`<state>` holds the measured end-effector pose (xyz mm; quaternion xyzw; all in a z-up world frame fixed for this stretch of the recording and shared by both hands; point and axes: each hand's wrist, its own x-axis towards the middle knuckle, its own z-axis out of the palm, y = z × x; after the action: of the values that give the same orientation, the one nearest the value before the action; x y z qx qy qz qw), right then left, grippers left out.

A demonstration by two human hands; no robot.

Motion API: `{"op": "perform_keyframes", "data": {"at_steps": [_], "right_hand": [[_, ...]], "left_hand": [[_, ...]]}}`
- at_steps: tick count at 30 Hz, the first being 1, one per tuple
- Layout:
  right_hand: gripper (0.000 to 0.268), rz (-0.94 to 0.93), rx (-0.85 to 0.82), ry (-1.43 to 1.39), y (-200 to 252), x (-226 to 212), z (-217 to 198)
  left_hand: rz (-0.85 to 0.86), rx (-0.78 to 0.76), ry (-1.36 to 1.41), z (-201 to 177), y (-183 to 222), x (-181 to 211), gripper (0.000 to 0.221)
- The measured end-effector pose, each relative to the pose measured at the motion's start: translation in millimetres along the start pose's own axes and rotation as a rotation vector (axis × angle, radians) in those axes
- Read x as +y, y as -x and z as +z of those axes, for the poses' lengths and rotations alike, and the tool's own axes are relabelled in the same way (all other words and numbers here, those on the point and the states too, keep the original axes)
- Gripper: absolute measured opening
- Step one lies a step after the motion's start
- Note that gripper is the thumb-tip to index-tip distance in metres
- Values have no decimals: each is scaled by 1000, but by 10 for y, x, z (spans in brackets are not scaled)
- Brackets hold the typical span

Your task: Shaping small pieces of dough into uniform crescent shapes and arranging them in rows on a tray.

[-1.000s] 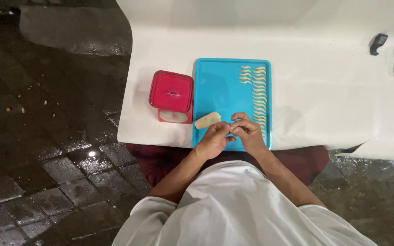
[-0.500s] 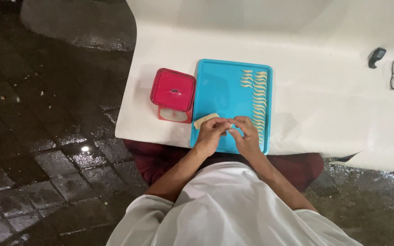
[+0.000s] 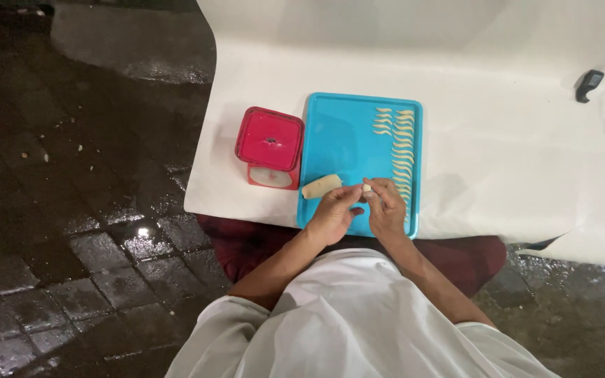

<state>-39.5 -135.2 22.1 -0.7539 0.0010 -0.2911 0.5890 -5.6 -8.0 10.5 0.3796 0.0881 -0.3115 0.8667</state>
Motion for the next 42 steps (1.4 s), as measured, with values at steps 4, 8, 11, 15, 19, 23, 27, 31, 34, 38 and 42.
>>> {"op": "perform_keyframes", "data": {"at_steps": [4, 8, 11, 15, 19, 23, 27, 31, 34, 38, 42], "right_hand": [[20, 2, -18, 29, -14, -21, 26], [26, 2, -107, 9, -59, -117, 14], [30, 17, -142, -10, -85, -146, -8], [32, 139, -176, -94, 110, 197, -88], [34, 329, -101, -181, 131, 34, -38], [17, 574, -3, -265, 59, -127, -13], [22, 623, -52, -263, 47, -205, -40], [17, 615, -48, -263, 79, -6, -72], [13, 551, -72, -209, -32, -12, -109], [18, 497, -101, -204, 9, -42, -112], [22, 453, -114, -385, 28, 103, -122]], "left_hand": [[-56, 16, 44, 3, -14, -28, 13], [26, 43, -73, -92, -64, -125, 29], [244, -31, -463, -22, 30, 90, 38], [528, -243, -911, -27, 74, 229, 34], [704, -169, -832, -52, -4, 138, 22], [928, -135, -953, -45, -22, 340, 18], [1019, -183, -1112, -110, -17, 474, 17], [917, -263, -1070, -119, 27, 377, 31], [778, -240, -879, -193, -17, 238, 25], [661, -125, -683, -255, -26, 106, 21], [461, -220, -467, -190, 46, 160, 14]]}}
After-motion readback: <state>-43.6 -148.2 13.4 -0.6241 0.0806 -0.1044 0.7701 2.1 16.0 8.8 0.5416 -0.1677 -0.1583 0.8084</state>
